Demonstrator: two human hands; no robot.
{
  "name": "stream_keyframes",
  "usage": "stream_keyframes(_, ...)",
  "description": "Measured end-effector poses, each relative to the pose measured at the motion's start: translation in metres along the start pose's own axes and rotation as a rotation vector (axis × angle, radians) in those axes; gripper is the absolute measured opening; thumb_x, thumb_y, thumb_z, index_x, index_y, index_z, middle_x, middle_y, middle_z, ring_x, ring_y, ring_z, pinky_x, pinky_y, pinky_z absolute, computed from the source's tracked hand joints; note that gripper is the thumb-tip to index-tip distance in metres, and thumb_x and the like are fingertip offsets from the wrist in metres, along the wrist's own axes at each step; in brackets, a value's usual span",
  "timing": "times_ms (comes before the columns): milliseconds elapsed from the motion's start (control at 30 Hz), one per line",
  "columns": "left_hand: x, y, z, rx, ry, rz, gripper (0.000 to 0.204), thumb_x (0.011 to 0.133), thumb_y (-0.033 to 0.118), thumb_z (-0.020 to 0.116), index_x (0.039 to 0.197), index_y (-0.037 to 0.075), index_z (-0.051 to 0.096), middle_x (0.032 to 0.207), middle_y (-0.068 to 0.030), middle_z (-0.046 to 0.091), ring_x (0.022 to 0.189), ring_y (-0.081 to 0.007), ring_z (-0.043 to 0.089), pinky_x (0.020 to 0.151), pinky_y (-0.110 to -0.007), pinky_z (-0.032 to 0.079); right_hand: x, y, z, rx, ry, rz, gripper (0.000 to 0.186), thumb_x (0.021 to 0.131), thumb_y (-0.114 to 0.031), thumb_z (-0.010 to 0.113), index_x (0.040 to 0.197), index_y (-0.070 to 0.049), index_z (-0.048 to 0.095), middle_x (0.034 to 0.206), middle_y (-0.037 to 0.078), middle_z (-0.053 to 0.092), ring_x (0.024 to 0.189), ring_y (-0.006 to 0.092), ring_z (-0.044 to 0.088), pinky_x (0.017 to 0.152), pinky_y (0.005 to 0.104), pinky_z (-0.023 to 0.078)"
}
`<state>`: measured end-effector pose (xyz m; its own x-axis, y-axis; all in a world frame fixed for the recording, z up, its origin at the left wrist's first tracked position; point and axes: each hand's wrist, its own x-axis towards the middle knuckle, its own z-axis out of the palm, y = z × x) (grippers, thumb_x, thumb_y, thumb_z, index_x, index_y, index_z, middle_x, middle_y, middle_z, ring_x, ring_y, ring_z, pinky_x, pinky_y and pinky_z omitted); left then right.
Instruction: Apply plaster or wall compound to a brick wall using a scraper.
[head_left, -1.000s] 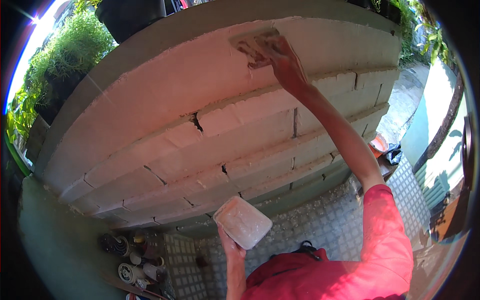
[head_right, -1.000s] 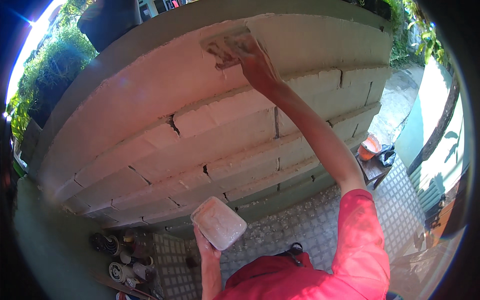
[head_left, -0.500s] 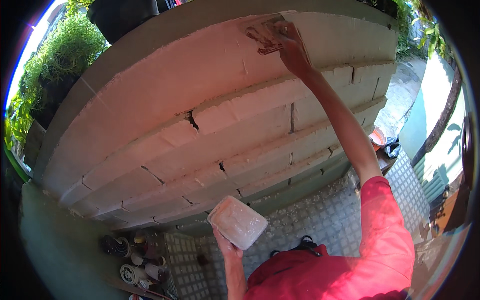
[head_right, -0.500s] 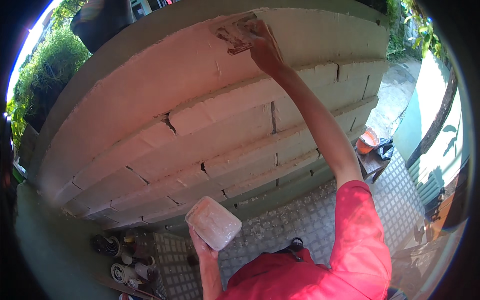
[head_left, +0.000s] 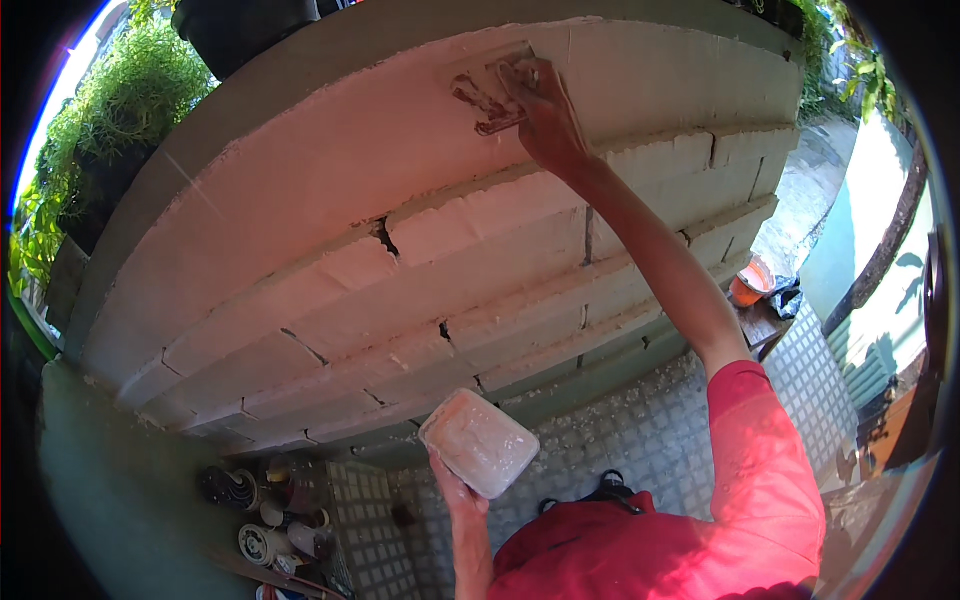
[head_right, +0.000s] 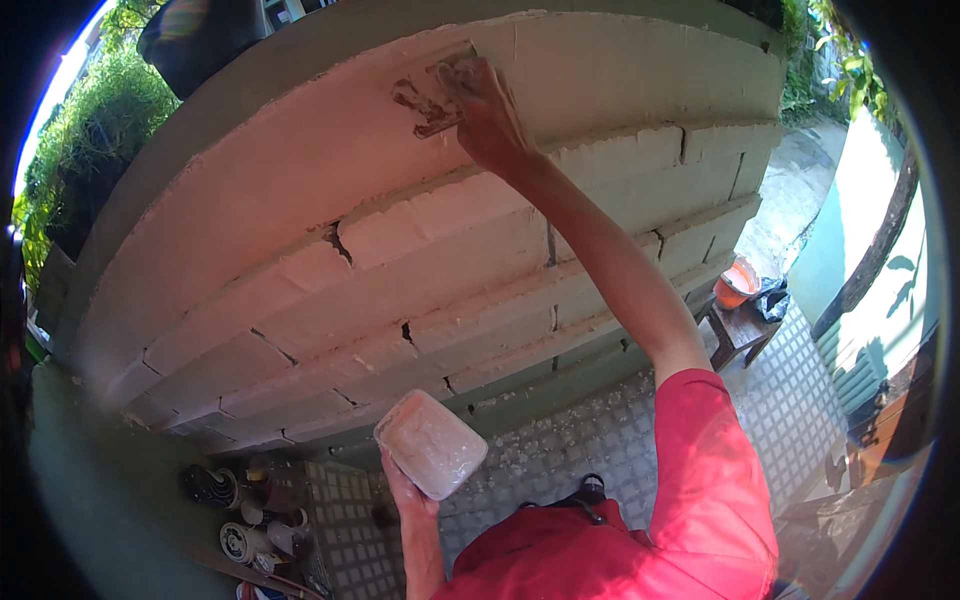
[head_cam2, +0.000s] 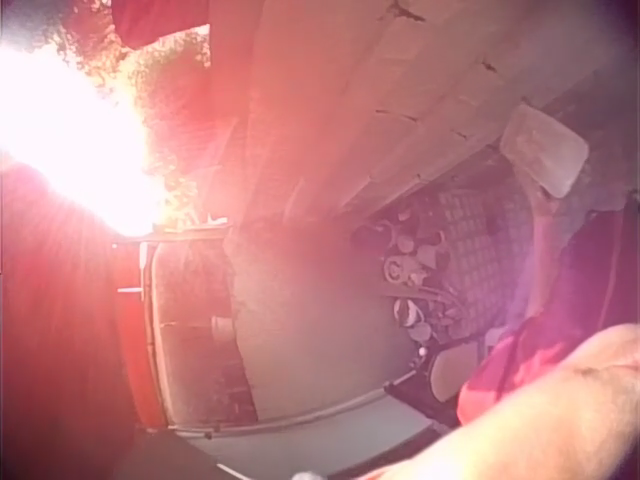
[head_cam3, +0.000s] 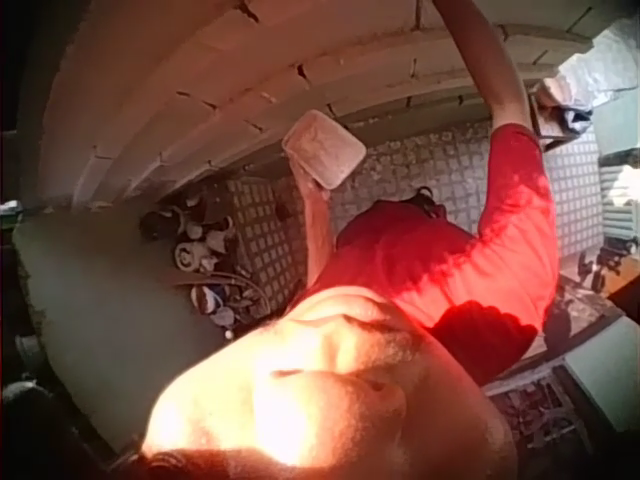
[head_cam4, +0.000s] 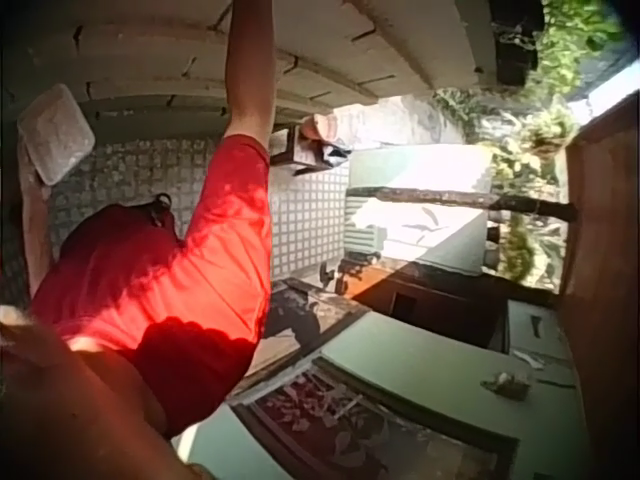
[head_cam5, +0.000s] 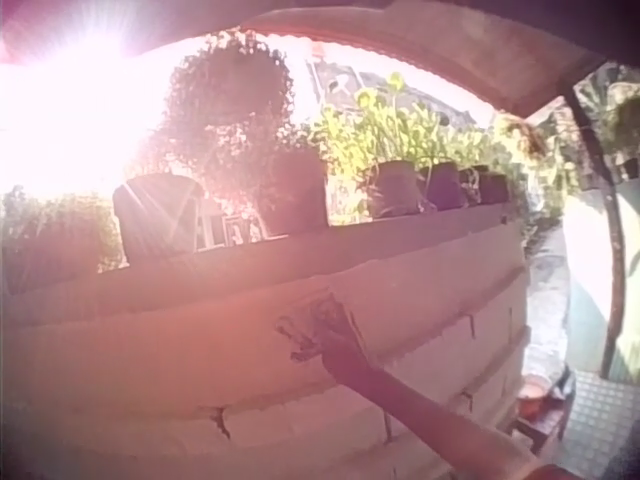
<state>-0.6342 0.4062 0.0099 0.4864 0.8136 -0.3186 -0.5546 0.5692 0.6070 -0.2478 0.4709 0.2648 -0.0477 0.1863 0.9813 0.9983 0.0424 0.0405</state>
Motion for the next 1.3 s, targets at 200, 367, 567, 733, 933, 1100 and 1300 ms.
stream_keyframes(200, -0.009, 0.006, -0.005, -0.064, 0.016, 0.006, 0.048, 0.099, 0.046, 0.043, 0.134, 0.014, 0.049, 0.128, -0.0048, 0.057, 0.115, -0.0246, 0.058, 0.094, -0.042, 0.053, -0.060, -0.019, -0.008, -0.019, -0.197, 0.081, 0.057, 0.070, 0.015, 0.050, 0.125, 0.000, 0.059, 0.118, 0.018, 0.047, 0.109, 0.0391, 0.049, 0.094, 0.0454, 0.043)
stream_keyframes(367, 0.000, 0.006, -0.023, 0.000, 0.008, 0.029, 0.060, 0.096, 0.055, 0.044, 0.140, 0.014, 0.043, 0.137, -0.0046, 0.051, 0.123, -0.0253, 0.053, 0.100, -0.043, 0.049, -0.013, -0.038, -0.036, 0.230, -0.102, 0.218, 0.043, 0.078, 0.008, 0.056, 0.119, -0.003, 0.064, 0.113, 0.016, 0.051, 0.102, 0.0354, 0.054, 0.090, 0.0426, 0.046)
stream_keyframes(567, 0.000, 0.016, -0.014, -0.078, 0.048, 0.047, 0.049, 0.099, 0.047, 0.043, 0.134, 0.013, 0.049, 0.128, -0.0050, 0.057, 0.115, -0.0250, 0.058, 0.095, -0.043, 0.053, 0.017, -0.038, -0.062, 0.036, -0.587, 0.151, 0.018, 0.085, -0.012, 0.067, 0.100, -0.003, 0.071, 0.093, 0.013, 0.061, 0.092, 0.0319, 0.059, 0.081, 0.0431, 0.048)
stream_keyframes(733, 0.008, 0.012, -0.026, -0.024, 0.009, 0.054, 0.061, 0.097, 0.056, 0.043, 0.141, 0.015, 0.041, 0.137, -0.0047, 0.051, 0.123, -0.0253, 0.053, 0.100, -0.043, 0.049, 0.014, -0.010, -0.045, -0.087, -0.815, 0.116, 0.015, 0.086, -0.012, 0.065, 0.094, -0.002, 0.072, 0.083, 0.015, 0.055, 0.081, 0.0327, 0.057, 0.074, 0.0434, 0.045)
stream_keyframes(933, 0.009, 0.016, -0.011, 0.010, 0.033, 0.028, 0.062, 0.096, 0.057, 0.043, 0.141, 0.015, 0.042, 0.138, -0.0043, 0.051, 0.123, -0.0257, 0.053, 0.100, -0.044, 0.049, 0.050, 0.001, -0.020, -0.158, -0.412, -0.108, 0.011, 0.082, -0.008, 0.065, 0.088, -0.001, 0.071, 0.080, 0.017, 0.054, 0.078, 0.0351, 0.057, 0.070, 0.0435, 0.045)
stream_keyframes(1100, 0.010, 0.015, -0.011, 0.007, 0.020, 0.021, 0.062, 0.096, 0.057, 0.043, 0.141, 0.015, 0.042, 0.137, -0.0039, 0.051, 0.124, -0.0255, 0.052, 0.101, -0.043, 0.048, 0.088, -0.023, -0.028, -0.063, -0.344, -0.095, 0.010, 0.081, -0.004, 0.064, 0.088, 0.000, 0.070, 0.081, 0.017, 0.058, 0.081, 0.0353, 0.060, 0.072, 0.0420, 0.047)
stream_keyframes(1300, 0.010, 0.013, -0.022, 0.010, 0.041, 0.059, 0.060, 0.097, 0.055, 0.043, 0.141, 0.015, 0.041, 0.138, -0.0037, 0.051, 0.124, -0.0253, 0.052, 0.101, -0.042, 0.047, 0.047, -0.010, -0.014, -0.034, -0.684, -0.043, 0.011, 0.079, -0.002, 0.063, 0.088, 0.000, 0.069, 0.086, 0.017, 0.061, 0.086, 0.0367, 0.062, 0.074, 0.0426, 0.049)
